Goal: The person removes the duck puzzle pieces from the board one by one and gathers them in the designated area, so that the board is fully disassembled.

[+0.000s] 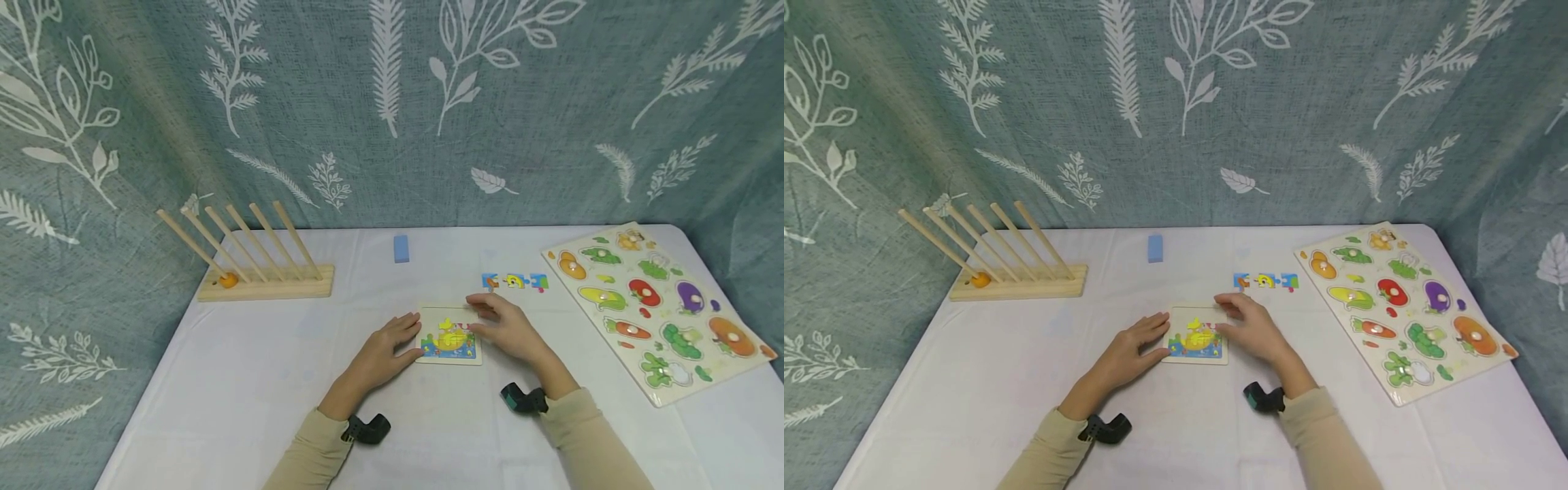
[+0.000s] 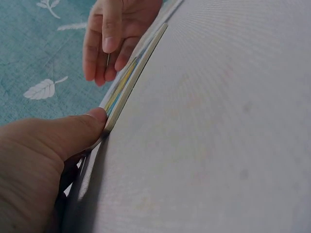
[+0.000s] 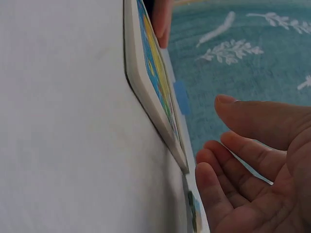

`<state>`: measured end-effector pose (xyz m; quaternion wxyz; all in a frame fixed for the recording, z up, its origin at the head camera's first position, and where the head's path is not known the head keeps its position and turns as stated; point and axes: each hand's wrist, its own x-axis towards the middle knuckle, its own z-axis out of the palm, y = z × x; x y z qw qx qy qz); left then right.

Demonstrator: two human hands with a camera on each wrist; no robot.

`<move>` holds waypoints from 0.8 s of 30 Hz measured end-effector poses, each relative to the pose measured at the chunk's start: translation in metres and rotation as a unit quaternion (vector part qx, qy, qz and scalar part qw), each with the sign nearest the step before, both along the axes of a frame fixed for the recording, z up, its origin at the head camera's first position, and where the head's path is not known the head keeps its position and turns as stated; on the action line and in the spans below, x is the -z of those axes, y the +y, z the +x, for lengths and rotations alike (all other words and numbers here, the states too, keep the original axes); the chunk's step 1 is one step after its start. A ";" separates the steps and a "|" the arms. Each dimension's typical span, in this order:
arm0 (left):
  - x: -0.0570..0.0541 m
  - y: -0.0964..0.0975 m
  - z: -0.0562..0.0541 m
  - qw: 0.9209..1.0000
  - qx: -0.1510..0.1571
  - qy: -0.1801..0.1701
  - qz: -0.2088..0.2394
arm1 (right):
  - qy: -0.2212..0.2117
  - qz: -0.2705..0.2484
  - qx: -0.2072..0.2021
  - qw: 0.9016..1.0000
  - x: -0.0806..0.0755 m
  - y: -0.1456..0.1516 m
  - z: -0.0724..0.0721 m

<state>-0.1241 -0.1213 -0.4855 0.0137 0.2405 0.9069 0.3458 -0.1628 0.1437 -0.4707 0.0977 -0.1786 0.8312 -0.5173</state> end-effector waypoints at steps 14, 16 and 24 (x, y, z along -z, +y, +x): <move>0.000 -0.001 0.001 1.000 0.006 0.004 0.003 | -0.003 0.017 -0.051 0.999 0.000 -0.029 0.015; 0.000 -0.001 0.001 1.000 0.005 0.005 0.002 | 0.005 0.027 -0.047 0.999 0.001 -0.031 0.016; -0.001 -0.001 0.000 1.000 0.005 0.002 0.003 | 0.029 0.063 -0.039 0.997 0.004 -0.033 0.015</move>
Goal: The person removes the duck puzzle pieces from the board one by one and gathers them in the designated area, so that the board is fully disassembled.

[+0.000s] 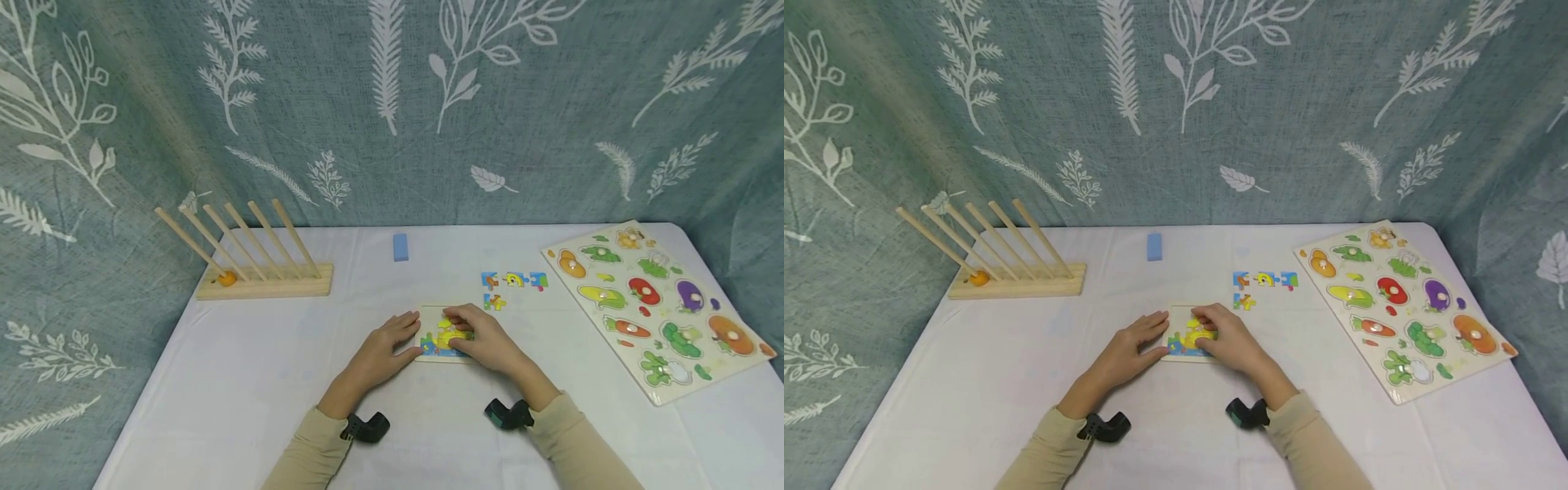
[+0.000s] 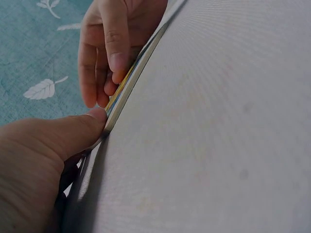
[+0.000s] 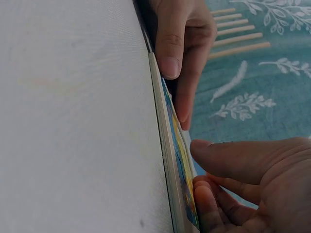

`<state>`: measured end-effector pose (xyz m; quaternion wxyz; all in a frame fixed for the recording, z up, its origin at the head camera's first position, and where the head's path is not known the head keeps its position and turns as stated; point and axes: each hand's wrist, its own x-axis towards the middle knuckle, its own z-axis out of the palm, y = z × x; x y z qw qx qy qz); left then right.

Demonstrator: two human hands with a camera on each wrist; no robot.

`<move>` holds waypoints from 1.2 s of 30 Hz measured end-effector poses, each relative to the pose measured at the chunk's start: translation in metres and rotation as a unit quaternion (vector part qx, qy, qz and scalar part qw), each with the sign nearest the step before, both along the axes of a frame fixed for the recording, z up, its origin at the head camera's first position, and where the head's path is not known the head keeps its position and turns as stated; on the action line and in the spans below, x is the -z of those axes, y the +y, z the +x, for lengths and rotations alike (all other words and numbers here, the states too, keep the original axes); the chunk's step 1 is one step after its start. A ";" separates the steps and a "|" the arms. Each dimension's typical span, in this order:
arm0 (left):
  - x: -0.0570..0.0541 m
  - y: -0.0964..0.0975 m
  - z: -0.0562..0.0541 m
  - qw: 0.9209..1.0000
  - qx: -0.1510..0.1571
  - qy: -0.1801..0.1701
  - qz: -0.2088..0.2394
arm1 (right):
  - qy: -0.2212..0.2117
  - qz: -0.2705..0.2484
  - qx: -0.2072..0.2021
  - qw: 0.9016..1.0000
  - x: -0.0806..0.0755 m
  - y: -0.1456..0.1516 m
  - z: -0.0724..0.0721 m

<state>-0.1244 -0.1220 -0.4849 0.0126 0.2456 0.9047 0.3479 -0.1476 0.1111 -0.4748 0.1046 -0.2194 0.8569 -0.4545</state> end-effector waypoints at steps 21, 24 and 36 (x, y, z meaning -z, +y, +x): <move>-0.001 0.000 0.000 1.000 0.003 0.003 0.000 | 0.003 0.068 0.017 0.998 -0.004 -0.007 0.002; -0.001 0.000 0.000 1.000 0.004 0.005 -0.001 | -0.004 0.059 0.019 0.998 -0.004 -0.008 0.002; -0.001 0.000 0.000 1.000 0.003 -0.003 0.004 | -0.021 0.005 0.026 0.999 0.003 -0.006 0.000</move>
